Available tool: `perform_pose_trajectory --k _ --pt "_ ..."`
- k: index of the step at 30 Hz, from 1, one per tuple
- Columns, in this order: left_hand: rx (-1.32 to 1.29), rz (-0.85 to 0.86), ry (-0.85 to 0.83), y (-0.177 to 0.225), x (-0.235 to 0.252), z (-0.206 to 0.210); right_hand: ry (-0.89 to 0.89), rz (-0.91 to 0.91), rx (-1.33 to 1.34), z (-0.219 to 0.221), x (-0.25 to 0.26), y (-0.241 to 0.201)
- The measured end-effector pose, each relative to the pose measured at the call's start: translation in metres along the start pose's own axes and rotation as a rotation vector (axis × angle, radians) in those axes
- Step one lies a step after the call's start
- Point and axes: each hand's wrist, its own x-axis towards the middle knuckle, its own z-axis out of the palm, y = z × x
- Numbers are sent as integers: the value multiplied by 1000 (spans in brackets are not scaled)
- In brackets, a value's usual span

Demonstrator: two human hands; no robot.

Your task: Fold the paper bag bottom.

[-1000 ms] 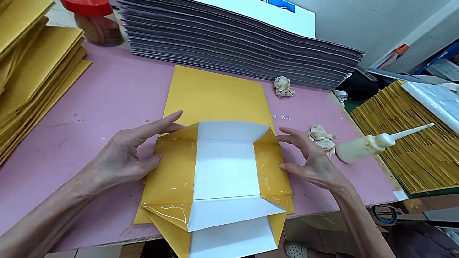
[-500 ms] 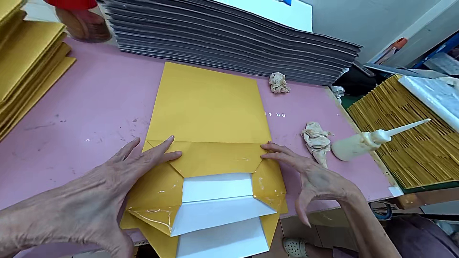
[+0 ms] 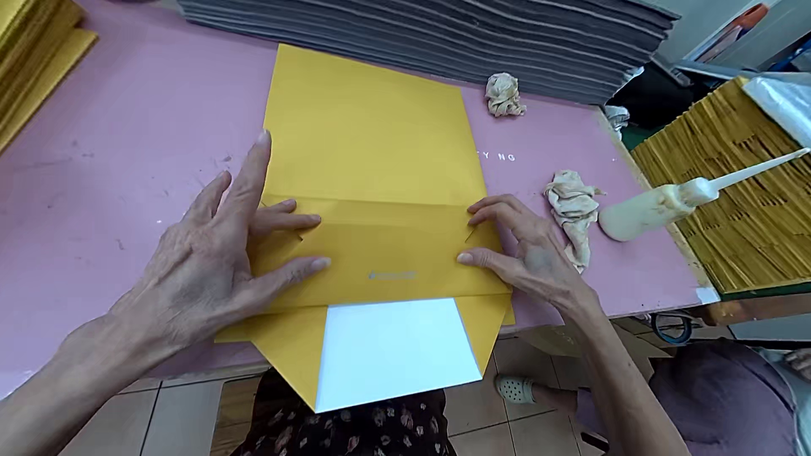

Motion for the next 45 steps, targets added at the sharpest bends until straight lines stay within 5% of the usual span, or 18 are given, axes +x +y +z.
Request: perform_pose_trajectory --k 6,11,13,17,24,29,33,38,45 --pt "128 103 67 51 13 9 49 55 -10 9 3 -3" --pt "139 216 -156 90 26 58 5 113 -30 4 10 -8" --pt "217 196 -251 97 34 70 8 143 -10 5 7 -9" --pt "297 221 -164 84 41 89 41 127 -72 -15 9 -1" --pt "239 143 -287 89 38 89 109 559 -653 -30 6 62" --pt "199 69 -397 100 45 83 137 668 -650 -37 22 74" --pt "161 25 -361 103 53 84 291 374 -473 -30 29 18" --pt "168 18 -345 100 50 91 325 57 -580 59 27 -59" --pt "161 -24 -446 102 52 85 117 387 -613 31 62 -12"
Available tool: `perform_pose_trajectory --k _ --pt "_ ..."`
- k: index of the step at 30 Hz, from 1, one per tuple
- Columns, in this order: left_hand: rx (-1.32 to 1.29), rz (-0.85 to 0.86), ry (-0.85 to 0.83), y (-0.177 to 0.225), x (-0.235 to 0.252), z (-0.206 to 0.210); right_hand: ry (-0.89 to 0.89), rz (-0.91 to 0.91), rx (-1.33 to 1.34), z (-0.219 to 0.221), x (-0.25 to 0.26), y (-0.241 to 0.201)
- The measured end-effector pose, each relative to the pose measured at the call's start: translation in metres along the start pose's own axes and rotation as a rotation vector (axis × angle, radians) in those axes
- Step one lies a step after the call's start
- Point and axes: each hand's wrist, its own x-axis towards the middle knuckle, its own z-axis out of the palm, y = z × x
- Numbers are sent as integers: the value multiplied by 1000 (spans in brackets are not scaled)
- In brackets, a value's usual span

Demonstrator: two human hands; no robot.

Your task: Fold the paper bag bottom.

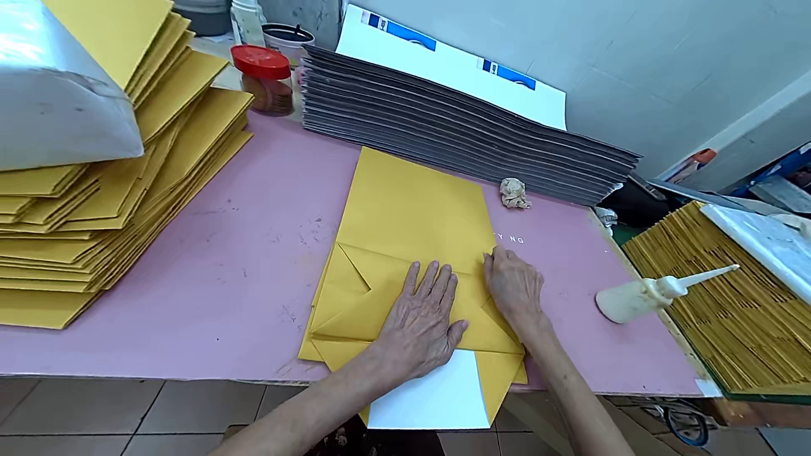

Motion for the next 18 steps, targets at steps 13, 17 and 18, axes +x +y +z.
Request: perform_pose_trajectory --k 13,17,18 --pt "-13 0 152 -10 -9 2 286 -201 32 3 -58 -7" --pt "-2 -42 82 -13 -14 1 206 -190 67 -9 -33 6" --pt "-14 -35 86 -14 -11 -1 266 -247 117 -15 -23 -1"
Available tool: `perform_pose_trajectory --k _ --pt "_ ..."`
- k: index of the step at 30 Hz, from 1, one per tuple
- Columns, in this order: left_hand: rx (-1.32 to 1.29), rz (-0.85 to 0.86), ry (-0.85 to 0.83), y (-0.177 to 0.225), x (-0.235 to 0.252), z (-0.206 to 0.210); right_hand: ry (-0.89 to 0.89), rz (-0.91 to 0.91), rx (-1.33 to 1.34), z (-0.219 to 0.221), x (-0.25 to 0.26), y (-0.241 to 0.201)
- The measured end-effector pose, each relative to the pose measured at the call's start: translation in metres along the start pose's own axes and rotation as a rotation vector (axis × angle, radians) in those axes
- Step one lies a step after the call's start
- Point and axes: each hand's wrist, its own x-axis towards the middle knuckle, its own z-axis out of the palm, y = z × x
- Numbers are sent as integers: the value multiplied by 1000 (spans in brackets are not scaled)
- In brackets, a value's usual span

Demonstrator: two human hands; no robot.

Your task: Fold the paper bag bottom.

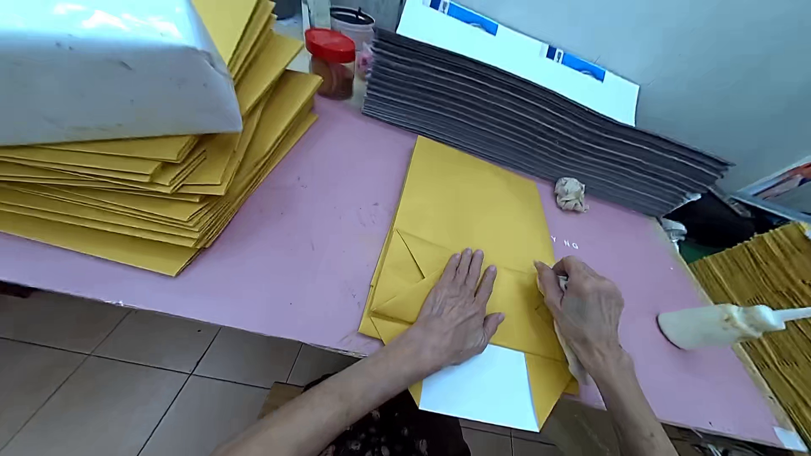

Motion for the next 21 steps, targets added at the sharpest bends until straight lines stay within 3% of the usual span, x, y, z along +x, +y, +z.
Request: perform_pose_trajectory --k 3,5,6,9,12,17,21 --pt "-55 70 119 -2 -4 9 75 -194 237 -6 24 -46" --pt "-108 122 329 -3 -11 17 -3 -356 399 6 37 -82" --pt "-152 113 338 -2 -17 15 -60 -442 453 18 43 -96" --pt "-251 -61 -26 6 -17 -5 -146 -611 471 47 59 -123" --pt "-256 -102 -109 10 -13 -12 -168 -649 408 53 70 -150" --pt "-163 -64 -103 9 -8 -10 -60 -682 407 102 107 -187" --pt "-104 20 8 4 -7 -2 -30 -579 541 100 129 -196"
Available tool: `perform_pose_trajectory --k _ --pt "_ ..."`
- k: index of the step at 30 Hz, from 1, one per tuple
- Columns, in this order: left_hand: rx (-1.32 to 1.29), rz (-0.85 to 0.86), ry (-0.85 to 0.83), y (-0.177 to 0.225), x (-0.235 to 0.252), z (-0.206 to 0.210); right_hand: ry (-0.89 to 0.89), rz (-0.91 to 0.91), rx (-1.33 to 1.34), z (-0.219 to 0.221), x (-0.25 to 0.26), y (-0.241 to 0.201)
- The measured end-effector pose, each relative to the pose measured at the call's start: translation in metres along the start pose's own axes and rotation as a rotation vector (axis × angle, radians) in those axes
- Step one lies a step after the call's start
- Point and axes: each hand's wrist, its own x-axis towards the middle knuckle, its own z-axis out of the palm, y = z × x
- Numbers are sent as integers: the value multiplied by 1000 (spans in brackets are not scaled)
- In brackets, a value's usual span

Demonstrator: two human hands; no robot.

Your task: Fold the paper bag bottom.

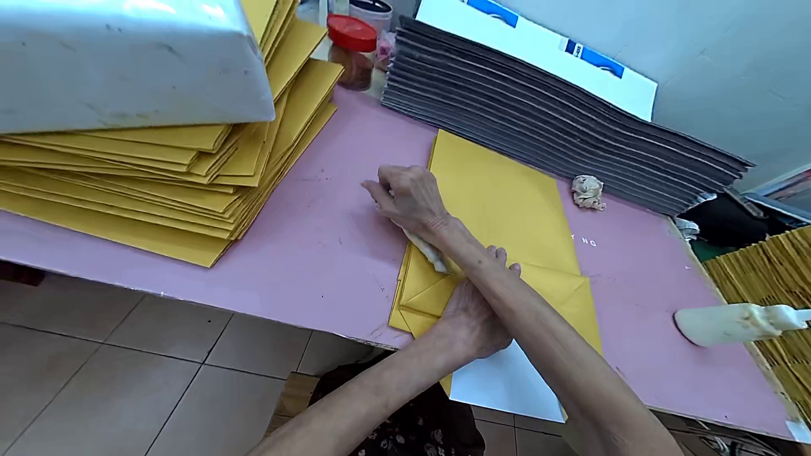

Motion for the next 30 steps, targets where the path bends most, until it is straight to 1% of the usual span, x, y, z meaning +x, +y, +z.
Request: perform_pose_trajectory --k 2,3,4,6,7,9,12,13,14,16,17,19,20,21,22,23,24,25,26,27,28,29,30 --pt "1 32 24 -2 2 2 91 8 68 -18 -2 -6" --pt "-20 23 22 -1 2 2 81 13 61 -29 -8 -10" --pt "-38 -11 -25 1 2 0 20 37 25 -38 -17 -14" --pt "-62 -91 -142 7 -1 -7 -196 165 -54 -47 -36 -24" --pt "-64 -104 -141 8 -3 -8 -254 214 -87 -45 -44 -31" --pt "-3 -63 -44 4 -7 -1 -240 186 -167 -38 -48 -39" --pt "72 56 171 -9 -8 17 -407 265 -152 -49 -20 -58" --pt "64 82 203 -13 -8 19 -391 277 -135 -51 -15 -59" --pt "60 92 185 -15 -8 17 -322 283 -116 -52 -14 -57" --pt "79 77 36 -14 -8 3 -116 271 -111 -54 -27 -43" --pt "105 92 34 -16 -9 -1 -45 261 -119 -58 -32 -32" --pt "137 136 109 -26 -13 -6 68 263 -116 -71 -33 3" --pt "164 173 179 -33 -13 -4 103 289 -145 -84 -39 20" --pt "180 209 223 -41 -13 -3 112 343 -199 -101 -52 36" --pt "202 225 227 -48 -12 -2 98 415 -276 -117 -67 50" --pt "229 232 233 -53 -10 0 52 497 -384 -132 -83 61" --pt "245 236 247 -56 -8 3 -39 592 -496 -146 -98 68" --pt "252 234 245 -58 -8 4 -108 648 -589 -153 -113 71" --pt "250 227 215 -57 -8 2 -137 647 -652 -155 -128 70" --pt "239 214 152 -54 -8 -4 -126 595 -684 -149 -140 65" --pt "225 195 81 -53 -8 -8 -92 531 -658 -137 -147 55" --pt "213 189 38 -55 -8 -11 -52 479 -562 -118 -149 41" --pt "206 203 32 -60 -8 -10 -6 451 -397 -95 -150 24"
